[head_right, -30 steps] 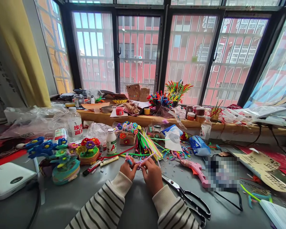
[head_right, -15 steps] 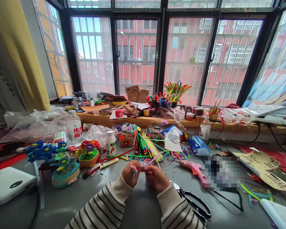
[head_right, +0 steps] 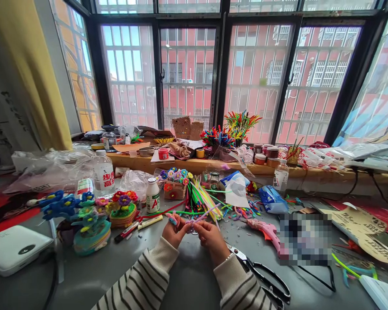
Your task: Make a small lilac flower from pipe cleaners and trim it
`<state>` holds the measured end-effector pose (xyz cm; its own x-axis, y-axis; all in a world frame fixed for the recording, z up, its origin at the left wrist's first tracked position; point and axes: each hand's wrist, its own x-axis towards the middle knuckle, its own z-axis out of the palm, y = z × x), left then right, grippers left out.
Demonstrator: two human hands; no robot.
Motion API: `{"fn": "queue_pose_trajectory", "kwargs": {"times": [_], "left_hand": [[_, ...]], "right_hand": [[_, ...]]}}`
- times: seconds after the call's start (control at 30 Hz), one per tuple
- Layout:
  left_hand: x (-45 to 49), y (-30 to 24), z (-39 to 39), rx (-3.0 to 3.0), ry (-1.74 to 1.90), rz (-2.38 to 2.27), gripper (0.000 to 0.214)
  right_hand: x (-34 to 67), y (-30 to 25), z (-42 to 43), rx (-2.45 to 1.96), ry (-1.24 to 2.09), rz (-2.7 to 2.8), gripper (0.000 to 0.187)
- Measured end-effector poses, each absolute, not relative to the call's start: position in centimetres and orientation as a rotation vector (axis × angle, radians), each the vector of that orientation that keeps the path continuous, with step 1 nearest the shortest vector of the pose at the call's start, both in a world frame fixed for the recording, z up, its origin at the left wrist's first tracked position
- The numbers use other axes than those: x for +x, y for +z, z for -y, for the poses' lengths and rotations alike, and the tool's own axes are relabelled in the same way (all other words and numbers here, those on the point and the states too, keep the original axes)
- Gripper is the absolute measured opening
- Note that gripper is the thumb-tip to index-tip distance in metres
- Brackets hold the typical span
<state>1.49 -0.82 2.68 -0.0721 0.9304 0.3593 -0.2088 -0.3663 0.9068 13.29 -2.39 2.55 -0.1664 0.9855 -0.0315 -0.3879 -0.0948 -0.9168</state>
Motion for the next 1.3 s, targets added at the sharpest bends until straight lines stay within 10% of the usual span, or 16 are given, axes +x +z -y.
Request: {"fn": "queue_pose_trajectory", "kwargs": {"times": [1.0, 1.3], "left_hand": [[0.3, 1.3, -5.0, 0.898, 1.007, -0.684, 0.056], [-0.8, 2.1, -5.3, 1.107, 0.749, -0.717, 0.060]], "right_hand": [[12.0, -0.9, -1.3, -0.800, 1.577, 0.507, 0.031], [13.3, -0.3, -1.4, -1.055, 1.381, 1.166, 0.037]]}}
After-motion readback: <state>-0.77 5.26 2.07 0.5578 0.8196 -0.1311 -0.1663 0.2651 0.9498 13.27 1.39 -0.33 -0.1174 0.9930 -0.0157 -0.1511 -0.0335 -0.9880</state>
